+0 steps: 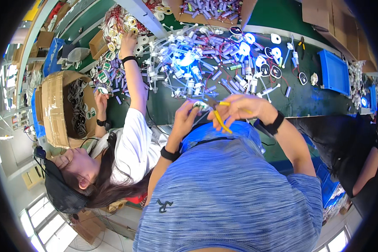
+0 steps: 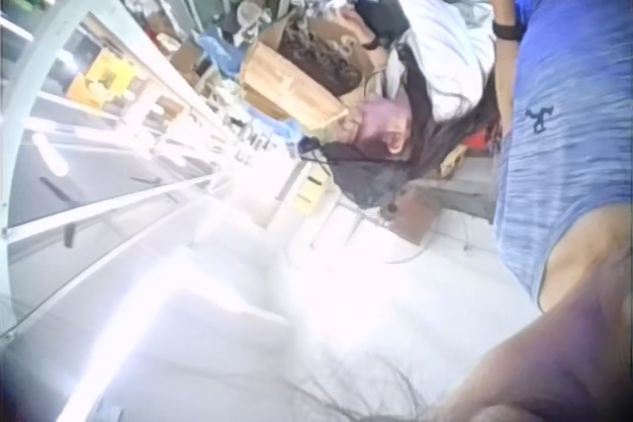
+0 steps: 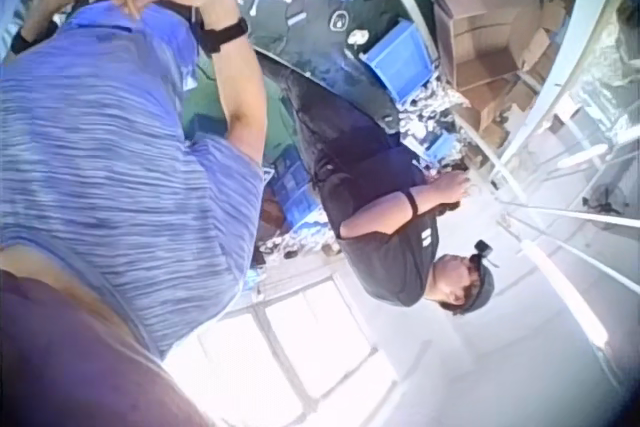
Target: Assembling small electronic components including PCBs and light modules at a factory workbench.
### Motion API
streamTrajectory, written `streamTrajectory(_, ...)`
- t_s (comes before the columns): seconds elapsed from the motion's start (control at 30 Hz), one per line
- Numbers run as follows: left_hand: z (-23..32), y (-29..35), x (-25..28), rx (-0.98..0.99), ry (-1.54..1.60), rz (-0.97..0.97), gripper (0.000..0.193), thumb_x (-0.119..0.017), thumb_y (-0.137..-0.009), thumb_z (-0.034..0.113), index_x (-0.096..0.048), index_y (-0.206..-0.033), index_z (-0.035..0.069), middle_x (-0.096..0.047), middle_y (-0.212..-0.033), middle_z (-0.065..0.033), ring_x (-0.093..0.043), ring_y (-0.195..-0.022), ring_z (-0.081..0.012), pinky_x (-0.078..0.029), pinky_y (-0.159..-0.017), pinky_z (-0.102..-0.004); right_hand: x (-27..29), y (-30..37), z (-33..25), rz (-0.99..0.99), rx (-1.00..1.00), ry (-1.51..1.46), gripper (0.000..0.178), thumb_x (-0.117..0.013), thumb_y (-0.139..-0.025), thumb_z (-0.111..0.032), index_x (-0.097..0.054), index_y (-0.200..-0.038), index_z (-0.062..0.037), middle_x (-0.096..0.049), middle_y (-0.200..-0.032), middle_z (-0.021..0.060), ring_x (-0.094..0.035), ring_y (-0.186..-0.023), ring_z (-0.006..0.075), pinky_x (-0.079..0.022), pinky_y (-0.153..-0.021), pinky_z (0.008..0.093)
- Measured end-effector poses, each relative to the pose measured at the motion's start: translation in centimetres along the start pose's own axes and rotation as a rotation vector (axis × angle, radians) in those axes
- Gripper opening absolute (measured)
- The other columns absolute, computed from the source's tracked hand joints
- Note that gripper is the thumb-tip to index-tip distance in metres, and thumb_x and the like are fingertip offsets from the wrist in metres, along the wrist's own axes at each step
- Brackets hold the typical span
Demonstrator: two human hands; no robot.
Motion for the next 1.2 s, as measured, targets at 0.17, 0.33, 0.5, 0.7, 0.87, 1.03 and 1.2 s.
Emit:
streamTrajectory(0.17,1.4,3.5,0.5,-0.009,-0.007,0.077,0.014,-0.05,-0.084,0.006,-0.058,-0.091,-0.002,-0.057,-0.078,-0.0091,-0.053,-0.065,-0.0146,-0.042,-0.058,-0.026,10.7,-10.9,-3.3,0.453,0.267,1.03,0.024,-0.055,-0.079,-0.029,-0.059,-0.079,-0.006,-0.058,-0.066,0.0074,-0.053,-0.055,0.0159,-0.043,-0.048,0.034)
streamTrajectory(0.33,2.6,5.3,0.1,0.153,0.206,0.085,0.019,-0.046,-0.089,0.011,-0.056,-0.095,-0.004,-0.059,-0.076,-0.005,-0.051,-0.066,-0.0073,-0.039,-0.058,-0.0204,9.7,-16.9,-4.5,1.113,0.352,1.458,0.038,-0.06,-0.066,-0.026,-0.059,-0.09,0.0031,-0.058,-0.09,0.0225,-0.055,-0.091,0.0357,-0.043,-0.082,0.0396)
streamTrajectory(0.5,5.8,5.4,0.2,0.179,0.367,0.045,0.021,-0.047,-0.09,0.012,-0.054,-0.099,-0.005,-0.061,-0.083,-0.0084,-0.056,-0.071,-0.0107,-0.043,-0.065,-0.0215,6.4,-14.1,-4.5,0.979,0.656,1.325,0.034,-0.059,-0.072,-0.029,-0.061,-0.089,-0.0002,-0.06,-0.085,0.0145,-0.057,-0.085,0.0278,-0.045,-0.077,0.038)
streamTrajectory(0.7,7.4,5.3,0.0,0.136,0.554,-0.092,0.032,-0.05,-0.089,0.024,-0.054,-0.1,-0.006,-0.061,-0.089,-0.0127,-0.058,-0.074,-0.0161,-0.044,-0.067,-0.025,-4.5,-2.5,-1.7,0.219,0.447,0.583,0.02,-0.057,-0.085,-0.015,-0.062,-0.096,-0.0001,-0.063,-0.088,0.005,-0.058,-0.078,0.0094,-0.047,-0.069,0.0239)
streamTrajectory(0.87,11.1,4.4,-1.8,0.069,0.52,-0.299,0.03,-0.051,-0.09,0.023,-0.055,-0.097,-0.006,-0.061,-0.085,-0.0106,-0.055,-0.074,-0.013,-0.041,-0.067,-0.0231,-5.2,0.7,-0.4,0.314,0.567,0.383,0.019,-0.058,-0.085,-0.016,-0.061,-0.096,-0.0011,-0.063,-0.093,0.0068,-0.058,-0.083,0.0105,-0.047,-0.073,0.0245)
streamTrajectory(1.03,13.6,4.1,-1.0,0.01,0.435,-0.12,0.028,-0.048,-0.09,0.02,-0.054,-0.1,-0.007,-0.06,-0.086,-0.0102,-0.054,-0.072,-0.011,-0.041,-0.063,-0.0206,-5.9,4.5,-1.9,0.46,0.97,0.071,0.012,-0.057,-0.085,-0.013,-0.057,-0.09,-0.0021,-0.063,-0.088,0.0089,-0.06,-0.081,0.0147,-0.047,-0.071,0.026)
streamTrajectory(1.2,14.3,3.5,-0.1,0.082,0.354,0.015,0.026,-0.045,-0.091,0.012,-0.045,-0.114,0.0,-0.06,-0.076,-0.0077,-0.048,-0.049,-0.0051,-0.03,-0.041,-0.0153,-7.4,7.6,-2.0,0.776,0.934,0.412,0.008,-0.061,-0.08,-0.006,-0.062,-0.086,0.0001,-0.061,-0.075,0.0035,-0.058,-0.068,0.0091,-0.046,-0.063,0.0225)
Point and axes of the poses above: each hand's wrist, its own y-axis away from the middle knuckle, its own x-axis out of the back of the hand, z = x × y, the point moved 6 cm from there along -y, towards the middle knuckle
